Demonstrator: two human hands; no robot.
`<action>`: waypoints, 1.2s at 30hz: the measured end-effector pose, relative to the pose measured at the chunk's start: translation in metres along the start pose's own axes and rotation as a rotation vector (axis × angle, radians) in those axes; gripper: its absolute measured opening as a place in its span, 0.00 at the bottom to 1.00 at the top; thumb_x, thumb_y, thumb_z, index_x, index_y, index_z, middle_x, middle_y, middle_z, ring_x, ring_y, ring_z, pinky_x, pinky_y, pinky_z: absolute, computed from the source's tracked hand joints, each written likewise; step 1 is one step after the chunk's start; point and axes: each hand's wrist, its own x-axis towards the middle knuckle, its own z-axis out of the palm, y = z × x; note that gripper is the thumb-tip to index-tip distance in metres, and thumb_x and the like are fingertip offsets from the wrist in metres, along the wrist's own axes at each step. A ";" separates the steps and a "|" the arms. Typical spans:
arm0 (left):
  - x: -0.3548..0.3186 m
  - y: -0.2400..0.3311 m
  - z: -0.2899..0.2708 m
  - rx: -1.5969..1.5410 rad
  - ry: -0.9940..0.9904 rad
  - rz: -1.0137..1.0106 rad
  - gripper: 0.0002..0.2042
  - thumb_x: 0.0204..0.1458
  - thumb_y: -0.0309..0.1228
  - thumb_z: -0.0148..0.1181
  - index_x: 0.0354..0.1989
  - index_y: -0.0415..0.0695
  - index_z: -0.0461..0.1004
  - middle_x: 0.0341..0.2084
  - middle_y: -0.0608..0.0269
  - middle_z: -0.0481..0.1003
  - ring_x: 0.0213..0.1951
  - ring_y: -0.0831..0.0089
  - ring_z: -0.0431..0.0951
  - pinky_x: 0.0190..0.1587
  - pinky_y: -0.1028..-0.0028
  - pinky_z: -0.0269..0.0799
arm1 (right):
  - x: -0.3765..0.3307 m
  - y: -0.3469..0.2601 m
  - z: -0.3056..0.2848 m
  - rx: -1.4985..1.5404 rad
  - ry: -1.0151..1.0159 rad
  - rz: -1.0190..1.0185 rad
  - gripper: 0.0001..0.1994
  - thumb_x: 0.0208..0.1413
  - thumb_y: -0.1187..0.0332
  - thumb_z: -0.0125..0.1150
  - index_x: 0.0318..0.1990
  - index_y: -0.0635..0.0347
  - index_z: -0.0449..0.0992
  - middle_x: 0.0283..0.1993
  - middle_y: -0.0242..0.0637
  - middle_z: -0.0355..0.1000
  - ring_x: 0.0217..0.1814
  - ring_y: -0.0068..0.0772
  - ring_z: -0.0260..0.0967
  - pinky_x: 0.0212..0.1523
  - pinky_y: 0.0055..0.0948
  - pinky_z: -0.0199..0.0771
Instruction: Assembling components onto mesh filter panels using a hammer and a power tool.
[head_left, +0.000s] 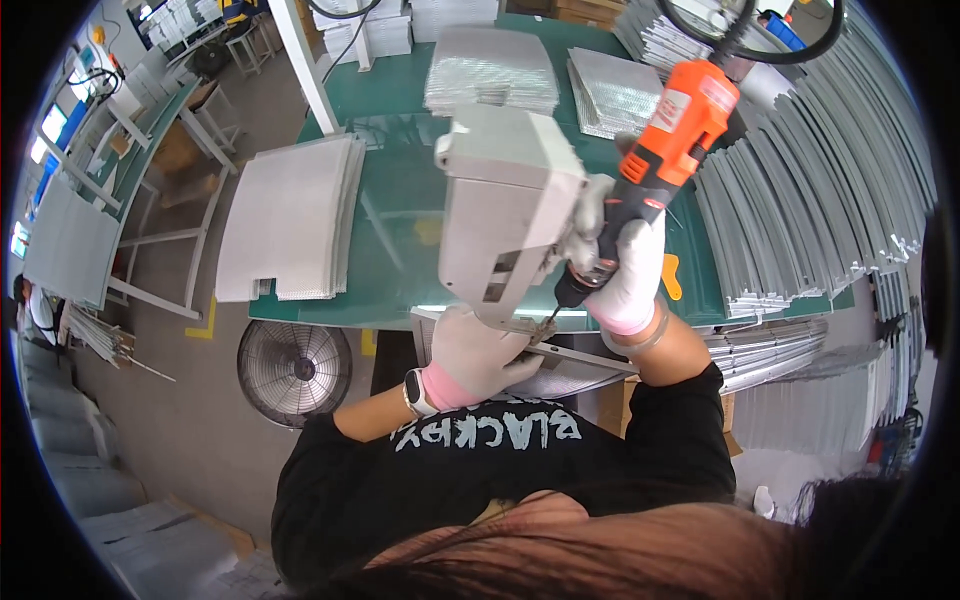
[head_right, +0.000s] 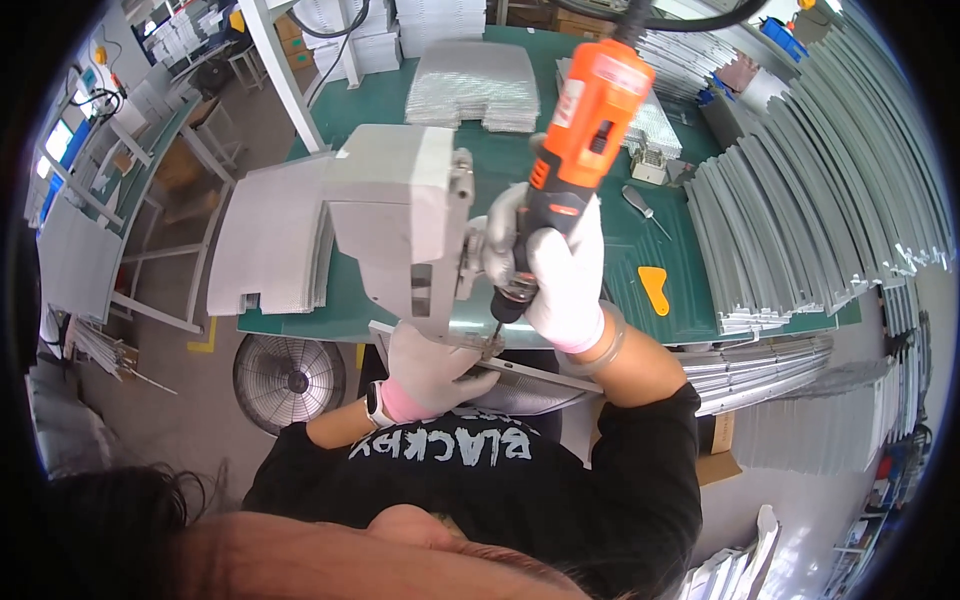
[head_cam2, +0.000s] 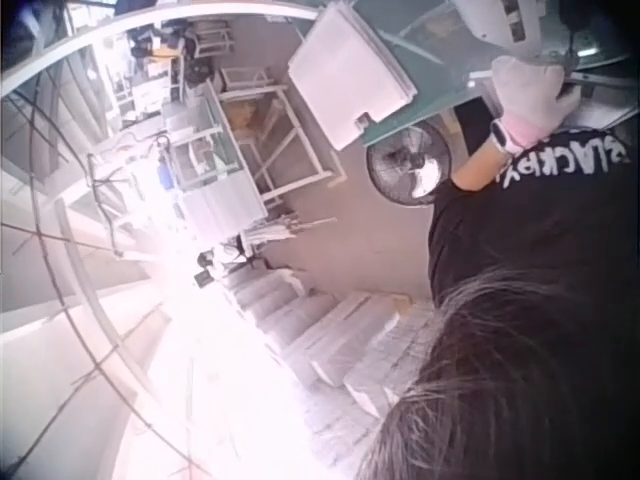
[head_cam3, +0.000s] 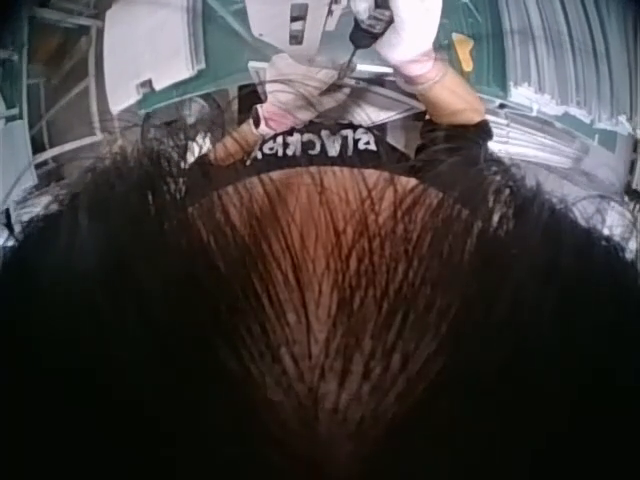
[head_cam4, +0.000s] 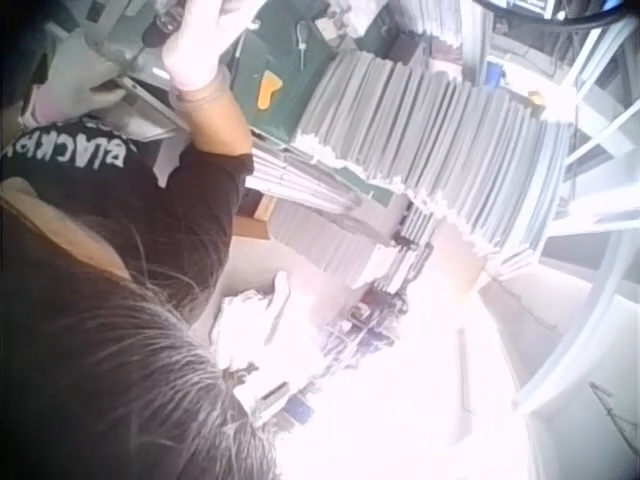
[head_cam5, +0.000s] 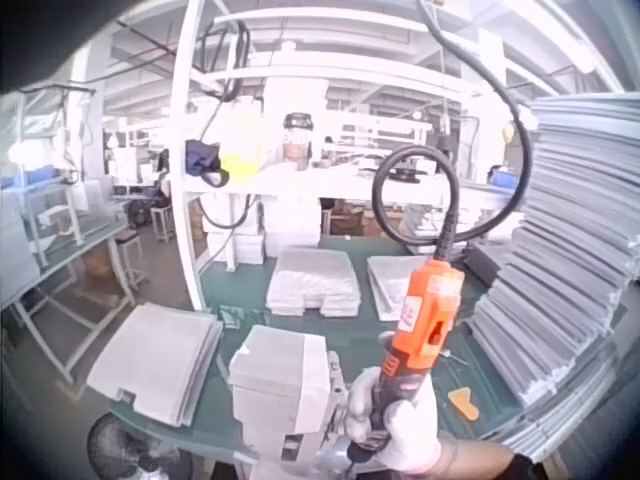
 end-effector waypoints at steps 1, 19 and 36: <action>-0.003 -0.001 0.005 -0.014 0.015 -0.007 0.13 0.41 0.45 0.67 0.36 0.57 0.81 0.21 0.68 0.74 0.20 0.64 0.74 0.25 0.62 0.64 | -0.001 0.001 -0.001 0.004 -0.006 -0.005 0.38 0.60 0.54 0.62 0.68 0.58 0.46 0.33 0.38 0.65 0.21 0.23 0.62 0.28 0.28 0.72; -0.001 -0.006 0.010 -0.042 0.058 0.037 0.18 0.41 0.43 0.66 0.45 0.61 0.81 0.34 0.70 0.75 0.37 0.67 0.77 0.35 0.63 0.71 | -0.005 0.010 -0.008 0.135 0.047 0.136 0.44 0.50 0.48 0.72 0.65 0.56 0.51 0.28 0.32 0.63 0.16 0.17 0.55 0.15 0.16 0.56; 0.110 -0.191 0.054 0.282 -0.110 -0.219 0.28 0.53 0.47 0.57 0.58 0.45 0.69 0.33 0.55 0.77 0.41 0.56 0.77 0.47 0.60 0.66 | 0.160 -0.117 -0.100 -1.400 0.155 -0.672 0.36 0.59 0.71 0.63 0.70 0.69 0.48 0.57 0.44 0.68 0.57 0.27 0.66 0.60 0.27 0.65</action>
